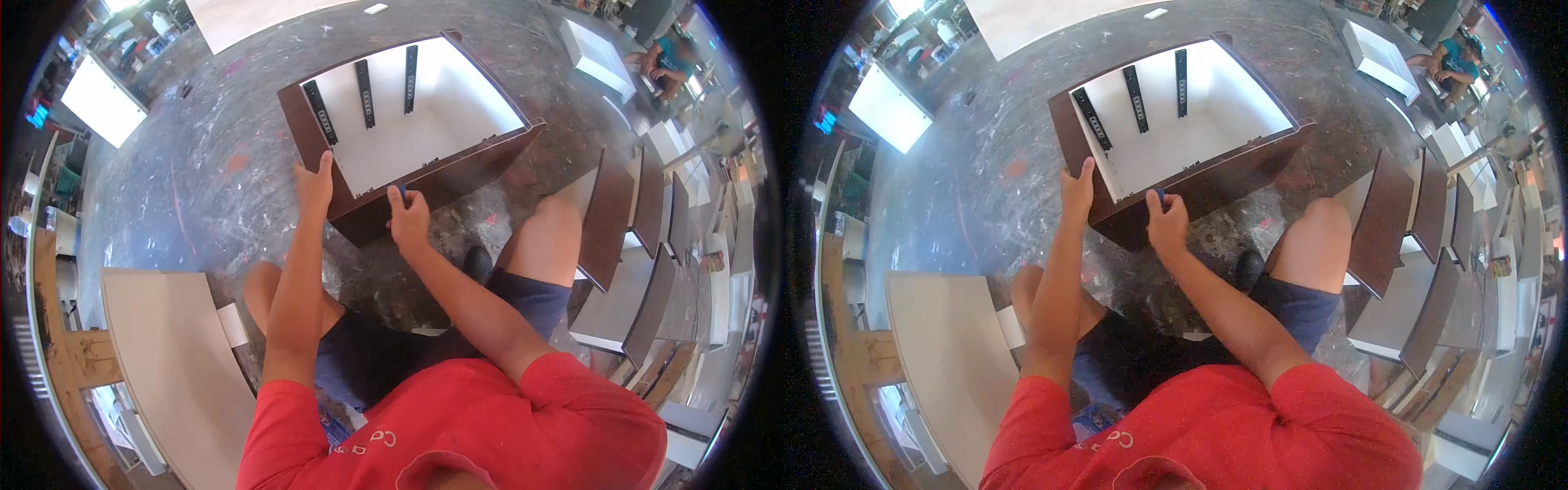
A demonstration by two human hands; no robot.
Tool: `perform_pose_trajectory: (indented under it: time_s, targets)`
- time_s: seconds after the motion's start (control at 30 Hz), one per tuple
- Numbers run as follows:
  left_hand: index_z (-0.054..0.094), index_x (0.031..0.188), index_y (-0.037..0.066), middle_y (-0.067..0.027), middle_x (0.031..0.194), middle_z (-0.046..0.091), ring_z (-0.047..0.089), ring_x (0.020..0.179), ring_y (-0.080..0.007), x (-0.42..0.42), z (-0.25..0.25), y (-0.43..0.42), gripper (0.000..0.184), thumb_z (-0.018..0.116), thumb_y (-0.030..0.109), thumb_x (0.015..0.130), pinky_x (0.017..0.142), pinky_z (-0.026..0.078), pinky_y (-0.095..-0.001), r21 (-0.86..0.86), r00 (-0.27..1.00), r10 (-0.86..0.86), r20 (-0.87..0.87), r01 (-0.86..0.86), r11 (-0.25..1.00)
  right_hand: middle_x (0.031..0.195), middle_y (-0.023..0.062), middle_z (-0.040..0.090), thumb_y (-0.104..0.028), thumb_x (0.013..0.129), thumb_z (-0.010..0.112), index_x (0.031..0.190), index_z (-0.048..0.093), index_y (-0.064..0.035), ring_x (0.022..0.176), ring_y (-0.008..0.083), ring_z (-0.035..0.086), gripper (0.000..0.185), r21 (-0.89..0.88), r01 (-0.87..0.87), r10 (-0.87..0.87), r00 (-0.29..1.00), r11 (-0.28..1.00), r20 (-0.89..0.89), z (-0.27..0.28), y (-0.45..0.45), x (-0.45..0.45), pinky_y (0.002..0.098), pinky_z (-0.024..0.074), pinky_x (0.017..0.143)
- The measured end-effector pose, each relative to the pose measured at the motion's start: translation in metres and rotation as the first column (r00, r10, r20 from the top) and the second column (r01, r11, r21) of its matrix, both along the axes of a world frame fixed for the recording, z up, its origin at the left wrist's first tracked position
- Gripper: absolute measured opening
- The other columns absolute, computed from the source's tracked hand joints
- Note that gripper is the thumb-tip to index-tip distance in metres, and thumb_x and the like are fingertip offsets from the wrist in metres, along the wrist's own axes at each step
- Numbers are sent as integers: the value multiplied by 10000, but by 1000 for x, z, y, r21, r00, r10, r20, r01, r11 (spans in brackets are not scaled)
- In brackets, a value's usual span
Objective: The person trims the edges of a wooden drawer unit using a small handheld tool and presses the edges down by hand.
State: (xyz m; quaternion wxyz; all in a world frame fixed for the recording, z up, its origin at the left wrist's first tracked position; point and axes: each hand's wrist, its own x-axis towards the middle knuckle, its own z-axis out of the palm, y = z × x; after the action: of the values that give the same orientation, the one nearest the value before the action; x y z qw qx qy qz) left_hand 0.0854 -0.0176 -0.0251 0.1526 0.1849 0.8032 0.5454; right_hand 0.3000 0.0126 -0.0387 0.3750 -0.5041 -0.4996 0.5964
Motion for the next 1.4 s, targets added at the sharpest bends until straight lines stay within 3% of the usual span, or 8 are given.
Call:
perform_pose_trajectory:
  time_s: [0.1,0.3,0.4,0.47,0.53,0.73,1.1,1.4]
  targets:
    - [444,1525,-131,-348,1457,631,627,1374,-466,4,6,-2,889,781,501,1000,1162,471,-491,30,1000,6,13,-6,1000,921,150,721,-427,1030,785,1082,674,46,850,255,686,489,153,-9,3,999,988,37,-34,-30,-29,425,552,824]
    - [455,1530,-110,-315,1445,646,657,1334,-420,6,14,-2,898,794,518,986,1130,500,-472,6,999,-16,36,16,1000,904,156,731,-408,1012,802,1050,690,27,823,250,690,451,84,-191,183,978,978,101,9,-74,-44,421,557,795]
    - [462,1518,-104,-322,1458,637,637,1365,-437,6,15,-4,883,806,504,978,1155,477,-487,-14,1000,-23,13,24,1000,910,163,738,-415,996,815,1039,710,4,803,274,701,433,261,-305,269,949,916,165,35,-59,-23,426,564,774]
    - [433,1545,-110,-330,1482,618,626,1380,-444,3,12,-6,925,809,512,972,1169,469,-481,-21,998,-57,-18,56,998,962,143,747,-420,960,839,1021,736,-40,886,309,709,399,378,-406,350,913,832,211,58,-29,-2,449,550,837]
    - [388,1586,-124,-340,1514,593,609,1403,-453,-3,15,-9,989,809,521,968,1190,457,-469,-22,991,-128,-41,127,992,1000,101,742,-414,919,851,1012,755,-85,999,323,691,355,688,-568,244,821,452,517,78,10,14,473,509,910]
    - [-23,1685,-139,-338,1594,512,537,1491,-407,-18,18,-17,1234,794,491,1008,1232,424,-438,-30,949,-291,119,297,955,1058,24,728,-407,908,839,1002,771,-143,1077,273,645,288,613,-760,254,649,215,717,81,56,10,459,436,984]
    - [-32,1697,-93,-283,1601,515,519,1490,-353,-16,33,-24,1232,800,498,1007,1248,393,-437,93,891,-368,267,356,930,1130,3,699,-345,843,902,959,772,-178,1144,269,630,241,679,-720,326,682,144,654,71,11,-29,460,420,980]
    - [-55,1709,-69,-276,1641,472,486,1521,-349,-34,-8,-15,1219,779,494,1021,1260,378,-433,24,920,-367,138,367,930,1170,18,682,-345,791,930,926,798,-188,1206,292,604,245,678,-698,281,715,232,640,72,28,-14,506,401,1017]
